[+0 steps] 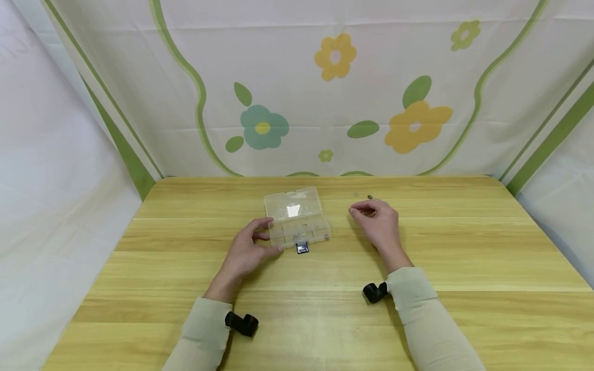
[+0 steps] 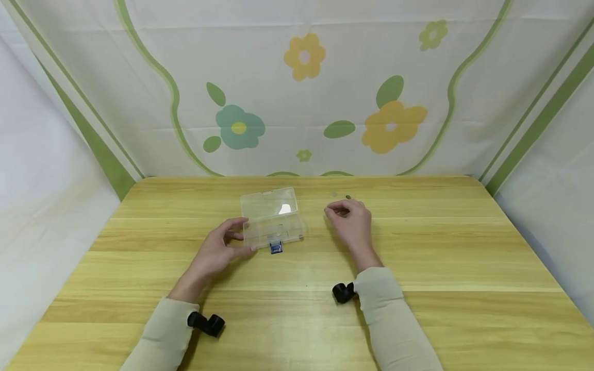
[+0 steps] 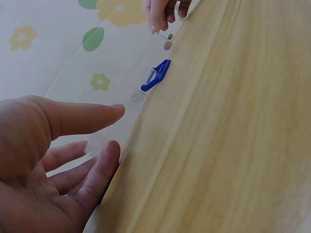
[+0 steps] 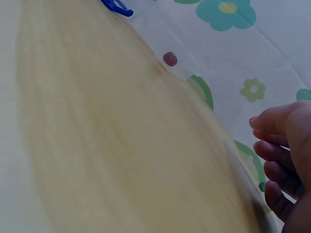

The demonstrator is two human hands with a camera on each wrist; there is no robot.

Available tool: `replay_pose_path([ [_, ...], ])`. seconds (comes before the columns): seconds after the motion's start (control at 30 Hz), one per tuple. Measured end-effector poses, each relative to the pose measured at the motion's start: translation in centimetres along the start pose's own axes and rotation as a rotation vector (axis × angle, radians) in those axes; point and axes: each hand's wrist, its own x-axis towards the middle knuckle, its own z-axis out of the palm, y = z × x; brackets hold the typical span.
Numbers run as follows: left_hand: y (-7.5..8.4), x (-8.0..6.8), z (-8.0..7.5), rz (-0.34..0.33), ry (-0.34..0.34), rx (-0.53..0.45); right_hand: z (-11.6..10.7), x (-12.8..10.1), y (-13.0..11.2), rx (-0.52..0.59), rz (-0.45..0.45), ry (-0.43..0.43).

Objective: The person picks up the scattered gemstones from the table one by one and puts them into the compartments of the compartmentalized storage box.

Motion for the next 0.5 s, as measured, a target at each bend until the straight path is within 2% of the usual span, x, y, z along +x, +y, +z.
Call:
replay_pose_path([
  [0.5,-0.1,0.0,0.0,0.003,-0.002,0.003,-1.4,0.4,0.5,0.002,0.062,0.045],
])
